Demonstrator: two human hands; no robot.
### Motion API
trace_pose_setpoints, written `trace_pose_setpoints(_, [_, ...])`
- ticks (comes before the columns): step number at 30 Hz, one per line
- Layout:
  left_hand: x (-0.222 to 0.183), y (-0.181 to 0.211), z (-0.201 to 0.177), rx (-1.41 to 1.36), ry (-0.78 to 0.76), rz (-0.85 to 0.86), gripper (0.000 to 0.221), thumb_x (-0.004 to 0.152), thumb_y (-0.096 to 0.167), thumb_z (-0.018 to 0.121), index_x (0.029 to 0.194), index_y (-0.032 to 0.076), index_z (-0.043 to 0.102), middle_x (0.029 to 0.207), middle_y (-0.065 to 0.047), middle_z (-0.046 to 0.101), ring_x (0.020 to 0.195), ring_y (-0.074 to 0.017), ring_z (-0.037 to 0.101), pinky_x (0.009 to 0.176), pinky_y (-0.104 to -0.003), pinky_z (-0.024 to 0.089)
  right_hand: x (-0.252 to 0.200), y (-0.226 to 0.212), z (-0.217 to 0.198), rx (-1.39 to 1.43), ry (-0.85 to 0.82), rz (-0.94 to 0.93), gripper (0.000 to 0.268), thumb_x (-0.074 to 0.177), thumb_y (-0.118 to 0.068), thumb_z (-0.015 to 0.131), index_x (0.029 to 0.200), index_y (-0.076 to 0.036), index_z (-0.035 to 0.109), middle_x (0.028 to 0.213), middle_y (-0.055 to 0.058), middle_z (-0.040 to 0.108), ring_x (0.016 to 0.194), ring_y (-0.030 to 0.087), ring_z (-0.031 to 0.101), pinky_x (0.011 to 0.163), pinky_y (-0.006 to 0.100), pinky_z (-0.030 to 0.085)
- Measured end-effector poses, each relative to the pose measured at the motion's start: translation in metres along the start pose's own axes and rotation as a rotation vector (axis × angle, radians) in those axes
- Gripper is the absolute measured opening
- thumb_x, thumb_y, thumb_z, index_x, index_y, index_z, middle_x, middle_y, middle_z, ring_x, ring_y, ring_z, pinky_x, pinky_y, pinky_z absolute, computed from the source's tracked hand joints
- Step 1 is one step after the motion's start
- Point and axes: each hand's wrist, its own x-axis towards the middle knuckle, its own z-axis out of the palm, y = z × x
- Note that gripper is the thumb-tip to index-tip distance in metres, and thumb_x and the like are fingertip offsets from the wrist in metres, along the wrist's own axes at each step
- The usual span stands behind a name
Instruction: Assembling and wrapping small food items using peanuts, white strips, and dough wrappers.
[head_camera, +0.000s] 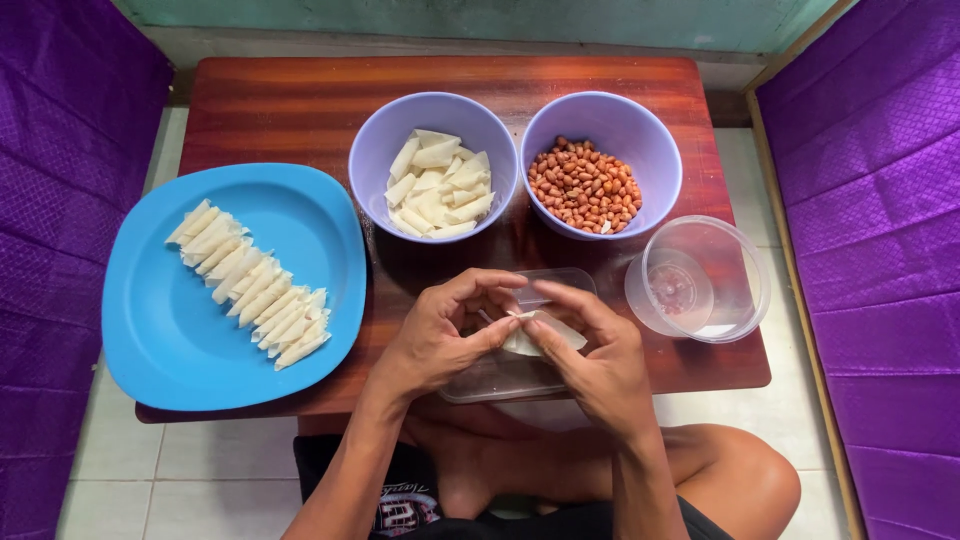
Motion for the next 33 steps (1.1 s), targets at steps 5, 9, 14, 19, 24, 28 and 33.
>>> trace_pose_setpoints(5, [-0.002,0.007,0.004,0.116,-0.035,0.049,0.058,0.081,0.009,0.084,0.135,0.005,0.062,0.096,-0.010,0.068,0.083,-0.0156,0.068,0.065,-0.028,0.061,0.000,0.013,-0.005,-0.037,0.119,0.042,0.018,0.088,-0.005,0.079,0.105,-0.001,0.080,0.082,0.010,0.076,0.074,0.009,0.064,0.062,0.027,0.060])
trace_pose_setpoints(9, [0.000,0.005,0.002,0.143,-0.003,0.071,0.047,0.088,0.004,0.075,0.133,0.002,0.064,0.092,-0.012,0.069,0.079,-0.0176,0.070,0.060,-0.029,0.061,0.000,0.023,-0.005,-0.011,0.162,0.097,0.012,0.090,-0.008,0.079,0.100,-0.001,0.079,0.076,0.011,0.076,0.067,0.009,0.064,0.059,0.027,0.060])
trace_pose_setpoints(14, [0.000,0.006,0.002,0.116,0.051,0.075,0.040,0.091,0.004,0.072,0.130,0.001,0.067,0.090,-0.012,0.069,0.077,-0.0164,0.069,0.058,-0.028,0.061,0.001,0.030,-0.002,0.061,0.117,0.066,0.020,0.090,-0.004,0.077,0.108,0.001,0.073,0.082,0.013,0.076,0.071,0.012,0.067,0.061,0.026,0.060])
trace_pose_setpoints(19, [-0.002,0.024,0.005,0.151,0.037,0.006,0.033,0.090,0.007,0.069,0.123,0.003,0.071,0.092,-0.003,0.070,0.073,-0.0066,0.058,0.062,-0.019,0.047,0.002,0.006,-0.006,0.073,-0.058,0.064,0.057,0.085,0.005,0.074,0.138,-0.007,0.057,0.108,0.011,0.072,0.088,0.014,0.067,0.074,0.024,0.057])
trace_pose_setpoints(24, [-0.003,0.017,0.005,0.046,0.006,-0.013,0.071,0.074,0.001,0.085,0.140,0.005,0.058,0.099,-0.005,0.070,0.076,-0.0074,0.058,0.064,-0.019,0.048,0.000,-0.005,-0.001,-0.057,0.032,0.104,0.018,0.090,-0.006,0.072,0.105,0.002,0.081,0.078,0.003,0.074,0.062,0.006,0.055,0.051,0.019,0.044])
trace_pose_setpoints(28, [0.000,0.026,0.005,0.122,0.029,0.019,0.035,0.085,0.004,0.077,0.120,0.003,0.073,0.090,-0.002,0.068,0.073,-0.0070,0.058,0.062,-0.019,0.048,0.002,0.002,-0.006,-0.030,0.033,0.158,0.018,0.091,-0.011,0.074,0.101,0.002,0.079,0.072,0.007,0.072,0.062,0.011,0.063,0.053,0.022,0.048])
trace_pose_setpoints(33, [0.000,0.031,0.005,0.255,0.003,0.111,0.013,0.094,0.007,0.065,0.101,0.002,0.076,0.085,-0.001,0.065,0.070,-0.0101,0.053,0.060,-0.024,0.042,-0.001,0.004,-0.002,-0.106,0.038,0.028,0.021,0.090,-0.008,0.074,0.110,0.000,0.077,0.081,0.004,0.073,0.064,0.008,0.060,0.055,0.020,0.048])
